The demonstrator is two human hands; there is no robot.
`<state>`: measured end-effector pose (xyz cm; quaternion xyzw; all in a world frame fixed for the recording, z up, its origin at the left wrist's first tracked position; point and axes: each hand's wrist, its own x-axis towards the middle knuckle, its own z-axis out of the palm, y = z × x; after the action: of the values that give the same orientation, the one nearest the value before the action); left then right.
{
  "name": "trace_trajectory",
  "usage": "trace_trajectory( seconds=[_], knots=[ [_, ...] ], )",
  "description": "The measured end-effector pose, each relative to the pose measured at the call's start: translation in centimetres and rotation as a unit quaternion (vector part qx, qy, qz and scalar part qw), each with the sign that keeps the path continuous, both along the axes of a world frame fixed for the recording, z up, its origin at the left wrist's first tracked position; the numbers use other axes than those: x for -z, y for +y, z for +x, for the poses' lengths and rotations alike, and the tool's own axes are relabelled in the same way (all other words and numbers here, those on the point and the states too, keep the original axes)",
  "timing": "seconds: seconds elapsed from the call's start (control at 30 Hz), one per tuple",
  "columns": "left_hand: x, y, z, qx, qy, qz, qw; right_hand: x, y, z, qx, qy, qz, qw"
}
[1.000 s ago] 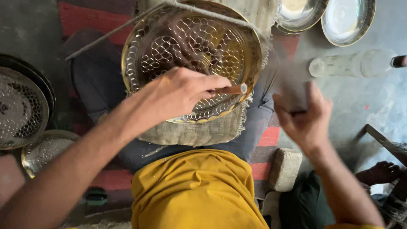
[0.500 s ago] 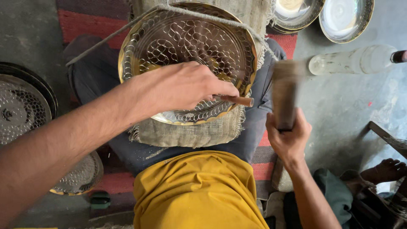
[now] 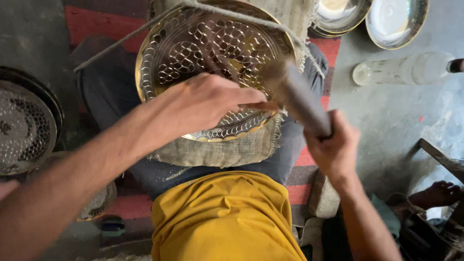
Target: The person sits on the floor and uses a hammer and a small metal punch to create a patterned texture on a brass plate. They repeatedly strike the punch with the hammer to form small indentations across the plate's surface.
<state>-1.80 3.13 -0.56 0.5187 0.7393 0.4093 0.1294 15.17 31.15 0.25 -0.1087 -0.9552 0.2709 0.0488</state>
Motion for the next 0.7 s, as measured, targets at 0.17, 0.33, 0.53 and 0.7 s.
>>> trace_trajectory(
  seconds=[0.17,0.33,0.53,0.7],
  knots=[
    [1.5,-1.2,2.4,-0.065,-0.059,-0.023,0.996,-3.8,1.8,-3.4,-0.115,-0.053,0.183,0.975],
    [2.6,-2.1,3.6,-0.122,-0.063,0.128,0.982,-7.6,1.2,-6.1,-0.15,-0.02,0.167,0.974],
    [3.7,-2.2,4.2,-0.123,-0.098,0.088,0.984,-10.0,-0.5,-7.9,-0.16,-0.005,0.098,0.982],
    [4.2,-1.5,4.8,-0.159,-0.055,0.124,0.978,-10.6,-1.5,-9.3,-0.265,-0.028,0.264,0.927]
  ],
)
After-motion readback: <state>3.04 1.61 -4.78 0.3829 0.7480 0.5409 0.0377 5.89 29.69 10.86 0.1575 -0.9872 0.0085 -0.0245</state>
